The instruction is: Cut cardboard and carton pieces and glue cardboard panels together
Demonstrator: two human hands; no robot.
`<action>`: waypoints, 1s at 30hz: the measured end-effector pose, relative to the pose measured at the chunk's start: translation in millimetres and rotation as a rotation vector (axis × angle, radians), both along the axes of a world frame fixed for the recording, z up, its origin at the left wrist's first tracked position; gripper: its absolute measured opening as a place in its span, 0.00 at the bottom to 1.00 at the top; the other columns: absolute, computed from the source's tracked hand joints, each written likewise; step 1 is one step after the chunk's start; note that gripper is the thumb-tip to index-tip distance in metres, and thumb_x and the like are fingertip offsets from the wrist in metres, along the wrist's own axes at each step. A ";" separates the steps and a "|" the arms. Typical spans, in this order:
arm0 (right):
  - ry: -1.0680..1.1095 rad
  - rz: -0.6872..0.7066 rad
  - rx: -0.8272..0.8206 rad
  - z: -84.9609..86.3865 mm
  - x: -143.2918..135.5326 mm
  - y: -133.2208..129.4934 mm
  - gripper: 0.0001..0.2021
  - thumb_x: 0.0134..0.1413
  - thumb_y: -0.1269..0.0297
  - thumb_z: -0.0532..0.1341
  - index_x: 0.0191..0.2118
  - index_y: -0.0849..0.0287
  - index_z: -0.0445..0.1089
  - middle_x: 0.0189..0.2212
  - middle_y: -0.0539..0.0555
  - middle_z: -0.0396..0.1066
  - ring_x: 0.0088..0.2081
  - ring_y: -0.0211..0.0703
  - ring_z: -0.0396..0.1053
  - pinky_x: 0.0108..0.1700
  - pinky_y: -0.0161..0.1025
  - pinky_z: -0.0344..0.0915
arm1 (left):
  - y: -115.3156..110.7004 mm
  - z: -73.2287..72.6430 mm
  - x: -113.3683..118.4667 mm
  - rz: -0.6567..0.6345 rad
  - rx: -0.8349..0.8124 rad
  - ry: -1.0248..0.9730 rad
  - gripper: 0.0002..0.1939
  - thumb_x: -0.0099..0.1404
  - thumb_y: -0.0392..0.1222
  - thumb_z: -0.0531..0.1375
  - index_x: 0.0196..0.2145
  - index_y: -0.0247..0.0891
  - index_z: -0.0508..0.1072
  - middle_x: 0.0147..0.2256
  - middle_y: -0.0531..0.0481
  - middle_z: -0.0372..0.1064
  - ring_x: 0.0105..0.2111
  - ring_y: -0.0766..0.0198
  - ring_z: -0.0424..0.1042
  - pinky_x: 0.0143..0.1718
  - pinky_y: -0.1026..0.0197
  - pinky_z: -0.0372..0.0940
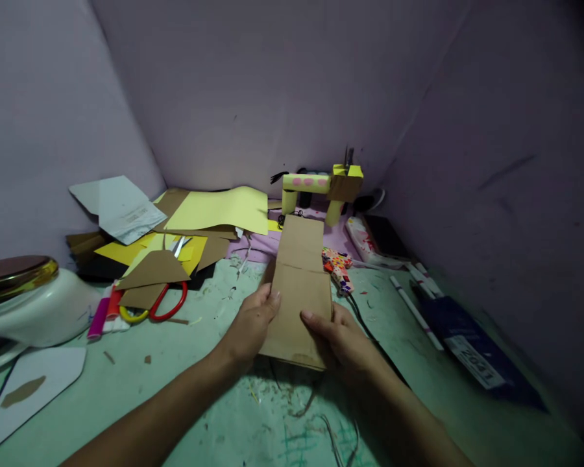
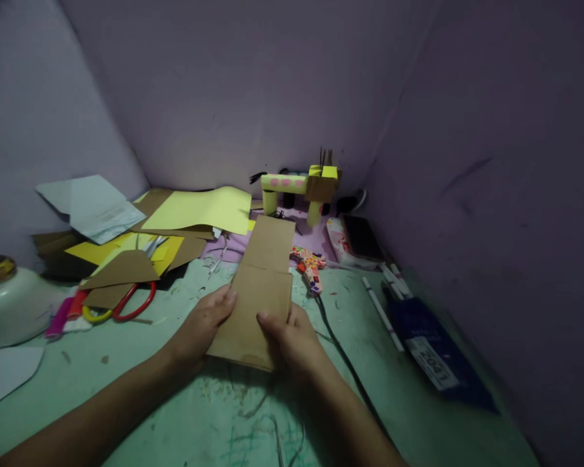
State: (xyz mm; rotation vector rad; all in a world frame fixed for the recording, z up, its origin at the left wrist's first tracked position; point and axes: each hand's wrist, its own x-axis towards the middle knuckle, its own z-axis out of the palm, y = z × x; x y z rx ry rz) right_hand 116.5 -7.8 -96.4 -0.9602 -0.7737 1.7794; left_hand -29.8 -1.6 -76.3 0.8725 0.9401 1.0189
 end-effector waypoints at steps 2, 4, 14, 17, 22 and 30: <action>0.007 -0.034 0.023 1.3 1.0 0.0 0.16 0.43 0.66 0.68 0.41 0.62 0.72 0.33 0.57 0.78 0.36 0.51 0.75 0.40 0.47 0.70 | -2.7 0.5 -1.0 -0.060 0.072 0.002 0.24 0.58 0.52 0.60 0.48 0.34 0.66 0.39 0.43 0.74 0.37 0.55 0.73 0.37 0.58 0.66; 0.029 -0.053 0.031 2.2 2.0 -0.1 0.18 0.43 0.66 0.67 0.43 0.61 0.71 0.33 0.57 0.78 0.36 0.52 0.75 0.40 0.47 0.70 | -6.1 1.8 -1.4 -0.111 0.125 0.068 0.23 0.58 0.51 0.59 0.47 0.35 0.66 0.39 0.43 0.73 0.33 0.58 0.73 0.31 0.60 0.66; 0.120 -0.047 0.024 4.8 -2.9 -4.3 0.18 0.40 0.62 0.67 0.41 0.60 0.73 0.32 0.58 0.78 0.34 0.56 0.75 0.39 0.51 0.70 | -23.4 7.7 -1.1 0.003 0.485 0.587 0.06 0.59 0.37 0.53 0.30 0.36 0.69 0.26 0.49 0.68 0.27 0.61 0.66 0.27 0.62 0.60; 0.120 -0.117 0.024 7.4 -4.7 -3.5 0.19 0.40 0.61 0.67 0.42 0.58 0.72 0.32 0.57 0.78 0.36 0.56 0.75 0.39 0.51 0.69 | -26.8 5.4 1.2 -0.033 0.522 0.605 0.06 0.60 0.36 0.52 0.28 0.37 0.68 0.24 0.51 0.66 0.25 0.64 0.64 0.25 0.63 0.57; 0.122 -0.132 0.054 4.2 -3.6 -1.1 0.23 0.37 0.61 0.69 0.45 0.56 0.70 0.32 0.57 0.78 0.38 0.58 0.74 0.39 0.50 0.69 | -30.2 4.1 3.0 -0.050 0.544 0.638 0.08 0.59 0.37 0.52 0.23 0.40 0.58 0.19 0.56 0.55 0.20 0.67 0.57 0.21 0.63 0.51; 0.072 -0.060 0.114 -4.9 5.4 1.0 0.22 0.37 0.58 0.69 0.43 0.54 0.72 0.33 0.56 0.78 0.36 0.57 0.75 0.40 0.50 0.69 | -31.9 1.9 3.2 -0.090 0.537 0.597 0.12 0.57 0.38 0.53 0.21 0.43 0.52 0.16 0.60 0.46 0.16 0.70 0.50 0.16 0.63 0.44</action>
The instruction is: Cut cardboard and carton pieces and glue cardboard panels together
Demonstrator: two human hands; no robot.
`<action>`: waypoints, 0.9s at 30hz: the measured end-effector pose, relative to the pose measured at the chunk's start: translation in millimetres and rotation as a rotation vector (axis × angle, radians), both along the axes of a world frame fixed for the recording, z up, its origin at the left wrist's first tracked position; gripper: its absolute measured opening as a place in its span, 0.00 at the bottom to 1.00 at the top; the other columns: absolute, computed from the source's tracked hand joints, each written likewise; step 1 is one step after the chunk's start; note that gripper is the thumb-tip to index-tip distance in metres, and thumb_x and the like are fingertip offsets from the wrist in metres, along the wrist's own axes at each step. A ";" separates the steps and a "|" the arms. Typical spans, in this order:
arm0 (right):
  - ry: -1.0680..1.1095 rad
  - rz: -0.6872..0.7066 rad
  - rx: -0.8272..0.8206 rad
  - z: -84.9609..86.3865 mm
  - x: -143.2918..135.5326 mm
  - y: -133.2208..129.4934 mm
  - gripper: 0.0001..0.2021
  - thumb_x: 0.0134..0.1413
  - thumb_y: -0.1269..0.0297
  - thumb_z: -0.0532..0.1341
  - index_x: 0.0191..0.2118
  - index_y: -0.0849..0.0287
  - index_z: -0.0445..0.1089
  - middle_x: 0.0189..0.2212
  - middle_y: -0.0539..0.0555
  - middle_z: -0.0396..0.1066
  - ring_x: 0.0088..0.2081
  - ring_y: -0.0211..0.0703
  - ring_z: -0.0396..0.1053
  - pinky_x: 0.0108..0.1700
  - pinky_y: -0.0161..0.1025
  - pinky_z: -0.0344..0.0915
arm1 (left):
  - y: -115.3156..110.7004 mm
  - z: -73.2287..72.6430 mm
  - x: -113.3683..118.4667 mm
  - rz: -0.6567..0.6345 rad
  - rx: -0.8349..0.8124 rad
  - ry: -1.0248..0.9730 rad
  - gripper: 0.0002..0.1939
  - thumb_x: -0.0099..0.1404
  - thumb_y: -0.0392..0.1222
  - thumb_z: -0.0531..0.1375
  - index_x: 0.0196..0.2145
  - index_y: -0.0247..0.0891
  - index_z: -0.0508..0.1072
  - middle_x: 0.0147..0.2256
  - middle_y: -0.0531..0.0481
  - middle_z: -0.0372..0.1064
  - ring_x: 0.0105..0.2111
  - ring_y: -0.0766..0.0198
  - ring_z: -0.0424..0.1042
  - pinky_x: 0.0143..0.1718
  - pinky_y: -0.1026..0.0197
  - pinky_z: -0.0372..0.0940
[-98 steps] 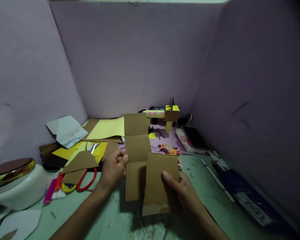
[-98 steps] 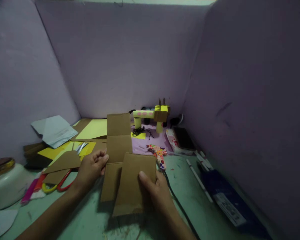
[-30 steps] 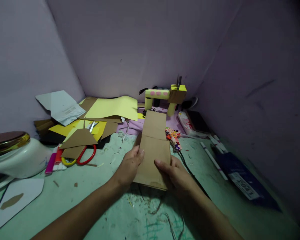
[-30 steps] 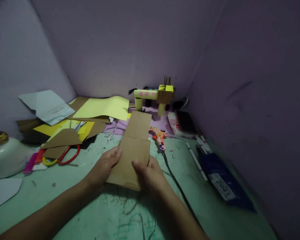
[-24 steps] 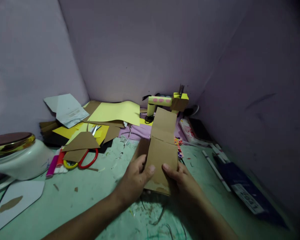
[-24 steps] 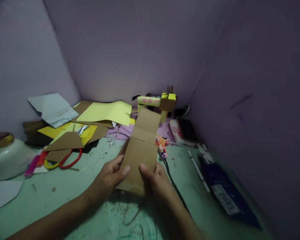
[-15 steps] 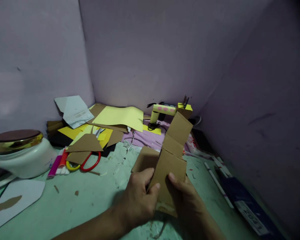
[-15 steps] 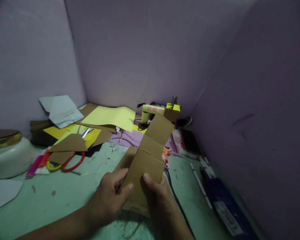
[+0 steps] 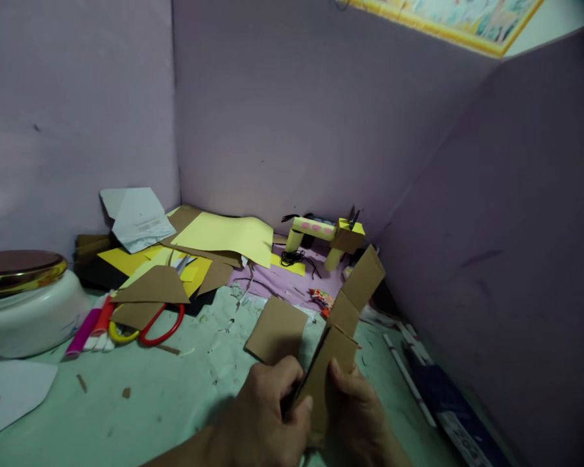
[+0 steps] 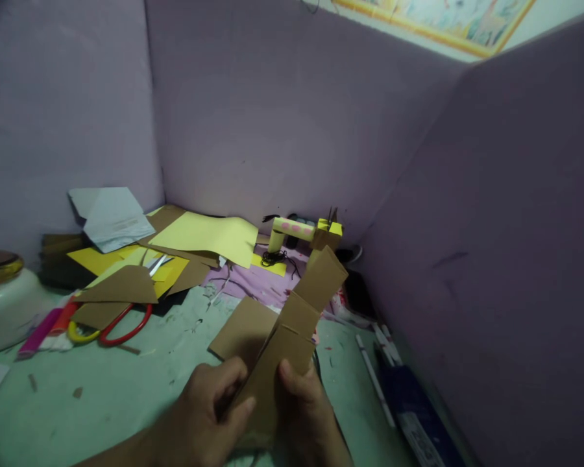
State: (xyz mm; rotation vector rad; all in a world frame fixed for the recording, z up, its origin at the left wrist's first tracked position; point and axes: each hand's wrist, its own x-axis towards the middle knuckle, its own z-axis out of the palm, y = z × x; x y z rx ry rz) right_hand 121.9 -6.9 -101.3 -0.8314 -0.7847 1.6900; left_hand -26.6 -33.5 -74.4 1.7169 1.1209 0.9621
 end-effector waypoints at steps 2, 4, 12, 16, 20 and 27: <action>0.025 -0.027 0.010 -0.2 -1.2 -0.5 0.24 0.36 0.59 0.69 0.45 0.55 0.71 0.33 0.57 0.78 0.36 0.57 0.75 0.40 0.50 0.69 | 1.5 -0.3 -0.8 -0.008 0.012 0.003 0.12 0.56 0.38 0.53 0.21 0.43 0.51 0.16 0.60 0.47 0.16 0.70 0.50 0.17 0.63 0.44; 0.043 -0.062 0.007 1.1 -3.3 -1.8 0.27 0.37 0.59 0.69 0.48 0.56 0.69 0.33 0.57 0.78 0.37 0.58 0.75 0.40 0.50 0.69 | 5.0 0.2 -2.7 -0.008 0.004 0.007 0.11 0.56 0.38 0.54 0.21 0.42 0.53 0.16 0.59 0.50 0.17 0.69 0.53 0.18 0.63 0.46; -0.049 -0.027 -0.024 7.7 -12.8 -10.8 0.28 0.38 0.63 0.70 0.49 0.58 0.68 0.35 0.59 0.78 0.37 0.55 0.75 0.40 0.49 0.68 | 20.2 2.4 -8.5 0.140 -0.084 -0.221 0.12 0.57 0.50 0.57 0.27 0.37 0.68 0.25 0.50 0.67 0.27 0.61 0.64 0.26 0.62 0.59; 0.038 0.020 -0.018 9.8 -20.2 -17.1 0.23 0.38 0.62 0.70 0.45 0.59 0.71 0.33 0.59 0.78 0.37 0.56 0.74 0.40 0.50 0.68 | 18.0 -1.8 -9.2 0.124 -0.192 -0.373 0.17 0.57 0.54 0.57 0.22 0.37 0.66 0.21 0.51 0.62 0.24 0.64 0.60 0.23 0.63 0.57; 0.063 0.042 -0.015 9.0 -23.6 -19.2 0.26 0.39 0.63 0.70 0.48 0.59 0.69 0.35 0.59 0.77 0.36 0.54 0.74 0.42 0.51 0.67 | 17.4 -6.8 -10.5 0.169 -0.237 -0.465 0.18 0.55 0.55 0.60 0.20 0.37 0.67 0.20 0.52 0.62 0.24 0.63 0.63 0.25 0.63 0.59; 0.056 0.098 0.029 12.8 -24.4 -16.3 0.29 0.38 0.61 0.70 0.50 0.63 0.69 0.34 0.61 0.77 0.35 0.54 0.74 0.40 0.49 0.68 | 20.5 -7.2 -7.8 0.142 -0.364 -0.684 0.16 0.52 0.53 0.65 0.23 0.36 0.70 0.22 0.52 0.68 0.25 0.63 0.67 0.28 0.64 0.63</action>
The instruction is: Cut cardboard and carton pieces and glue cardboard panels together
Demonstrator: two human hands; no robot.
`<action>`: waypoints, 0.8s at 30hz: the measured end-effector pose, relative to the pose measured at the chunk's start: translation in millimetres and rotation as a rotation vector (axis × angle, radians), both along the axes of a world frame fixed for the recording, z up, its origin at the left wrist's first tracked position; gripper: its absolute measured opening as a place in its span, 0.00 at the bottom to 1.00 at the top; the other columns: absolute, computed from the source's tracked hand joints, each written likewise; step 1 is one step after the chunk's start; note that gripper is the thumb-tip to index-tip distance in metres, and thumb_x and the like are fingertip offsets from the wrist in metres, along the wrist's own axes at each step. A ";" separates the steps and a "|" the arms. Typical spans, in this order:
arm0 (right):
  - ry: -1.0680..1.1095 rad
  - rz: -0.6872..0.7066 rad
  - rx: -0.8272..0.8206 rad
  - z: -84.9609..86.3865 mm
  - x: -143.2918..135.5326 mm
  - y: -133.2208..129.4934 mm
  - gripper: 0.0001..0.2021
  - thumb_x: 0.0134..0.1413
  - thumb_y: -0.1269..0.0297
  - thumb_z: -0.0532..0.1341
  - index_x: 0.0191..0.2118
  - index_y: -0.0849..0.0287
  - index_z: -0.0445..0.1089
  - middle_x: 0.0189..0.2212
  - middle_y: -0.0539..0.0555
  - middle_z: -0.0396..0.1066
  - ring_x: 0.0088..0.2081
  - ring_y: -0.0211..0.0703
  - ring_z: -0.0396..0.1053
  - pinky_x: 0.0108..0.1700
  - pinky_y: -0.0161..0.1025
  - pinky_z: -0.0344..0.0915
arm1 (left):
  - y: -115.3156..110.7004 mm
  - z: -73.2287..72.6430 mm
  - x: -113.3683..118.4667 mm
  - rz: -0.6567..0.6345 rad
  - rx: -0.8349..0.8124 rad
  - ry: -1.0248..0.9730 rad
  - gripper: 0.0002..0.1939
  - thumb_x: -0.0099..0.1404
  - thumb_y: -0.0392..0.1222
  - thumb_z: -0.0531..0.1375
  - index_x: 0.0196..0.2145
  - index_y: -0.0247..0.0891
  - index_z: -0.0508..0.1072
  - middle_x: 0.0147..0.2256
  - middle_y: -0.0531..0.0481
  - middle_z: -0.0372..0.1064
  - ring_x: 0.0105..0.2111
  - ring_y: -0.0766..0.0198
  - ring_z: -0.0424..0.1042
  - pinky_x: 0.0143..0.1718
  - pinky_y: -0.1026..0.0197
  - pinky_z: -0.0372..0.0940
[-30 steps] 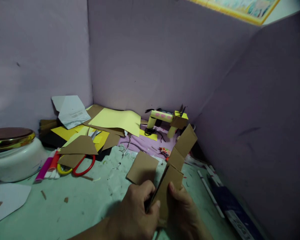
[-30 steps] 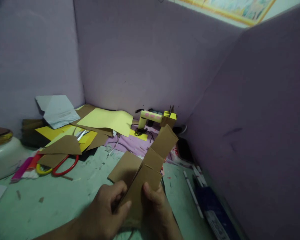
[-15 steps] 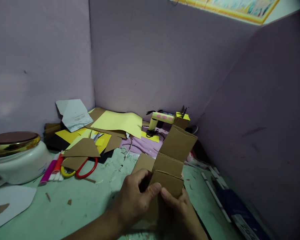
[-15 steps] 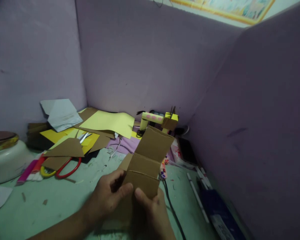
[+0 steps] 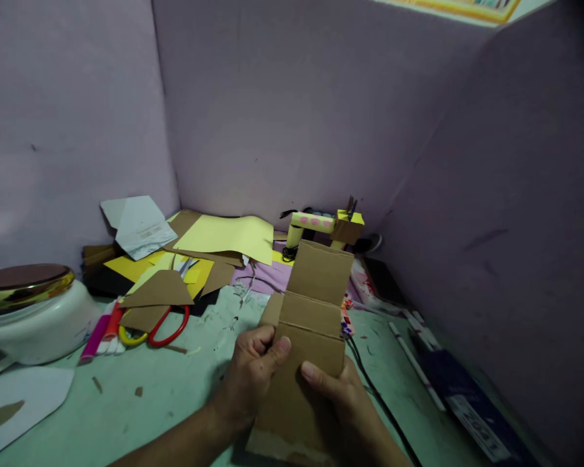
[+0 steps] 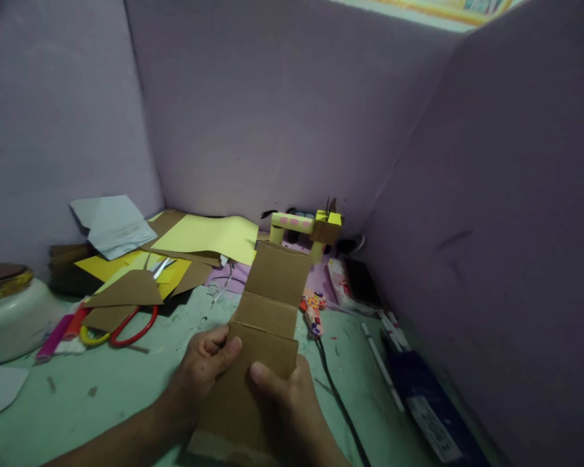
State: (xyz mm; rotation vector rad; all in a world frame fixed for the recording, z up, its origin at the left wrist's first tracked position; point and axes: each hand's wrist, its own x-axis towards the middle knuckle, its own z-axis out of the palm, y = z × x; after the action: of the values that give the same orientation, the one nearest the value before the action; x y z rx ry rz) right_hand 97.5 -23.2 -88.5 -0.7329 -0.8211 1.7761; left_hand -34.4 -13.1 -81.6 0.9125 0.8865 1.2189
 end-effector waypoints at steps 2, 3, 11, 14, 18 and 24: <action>-0.051 0.002 -0.004 1.1 1.8 1.5 0.26 0.39 0.60 0.70 0.46 0.64 0.71 0.33 0.61 0.77 0.32 0.53 0.74 0.38 0.48 0.68 | 1.6 -0.8 0.0 -0.019 -0.027 -0.067 0.15 0.51 0.51 0.66 0.25 0.36 0.71 0.24 0.51 0.70 0.26 0.63 0.68 0.29 0.63 0.64; -0.079 0.004 -0.009 1.4 3.0 2.4 0.24 0.39 0.59 0.69 0.45 0.65 0.72 0.32 0.61 0.77 0.32 0.52 0.74 0.37 0.47 0.69 | 2.7 -1.6 -0.5 -0.026 -0.041 -0.089 0.14 0.51 0.50 0.66 0.26 0.36 0.72 0.25 0.51 0.71 0.25 0.64 0.69 0.29 0.64 0.64; -0.153 -0.016 -0.011 0.0 8.9 8.7 0.20 0.35 0.58 0.69 0.36 0.66 0.75 0.28 0.59 0.77 0.27 0.45 0.72 0.35 0.41 0.67 | 13.0 -7.0 -3.4 -0.076 -0.210 -0.150 0.18 0.46 0.48 0.70 0.30 0.33 0.74 0.23 0.48 0.75 0.22 0.60 0.73 0.23 0.62 0.66; -0.157 -0.052 -0.029 -1.0 10.2 9.5 0.19 0.34 0.60 0.70 0.35 0.66 0.75 0.27 0.58 0.76 0.27 0.44 0.71 0.33 0.40 0.66 | 12.9 -6.0 -0.8 -0.107 -0.237 -0.114 0.19 0.47 0.48 0.69 0.33 0.33 0.74 0.25 0.47 0.76 0.22 0.60 0.74 0.22 0.62 0.67; -0.140 -0.064 -0.059 -4.0 12.4 10.3 0.18 0.33 0.60 0.70 0.33 0.66 0.74 0.24 0.56 0.75 0.25 0.43 0.70 0.31 0.40 0.65 | 11.0 -2.7 2.1 -0.134 -0.236 0.027 0.23 0.47 0.48 0.69 0.37 0.31 0.73 0.26 0.44 0.77 0.20 0.59 0.73 0.21 0.61 0.68; -0.049 0.020 -0.056 -5.0 11.0 12.6 0.21 0.34 0.54 0.71 0.33 0.66 0.74 0.24 0.55 0.74 0.27 0.41 0.70 0.32 0.36 0.65 | 14.8 -1.9 -3.0 -0.170 -0.293 -0.049 0.21 0.45 0.41 0.71 0.37 0.31 0.73 0.25 0.44 0.77 0.20 0.56 0.74 0.21 0.59 0.70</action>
State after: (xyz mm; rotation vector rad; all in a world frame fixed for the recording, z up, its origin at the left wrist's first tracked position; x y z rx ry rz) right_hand 108.4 -10.6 -93.5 -0.8100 -0.8161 1.8111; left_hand -37.4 1.8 -83.4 0.7035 0.9020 0.9327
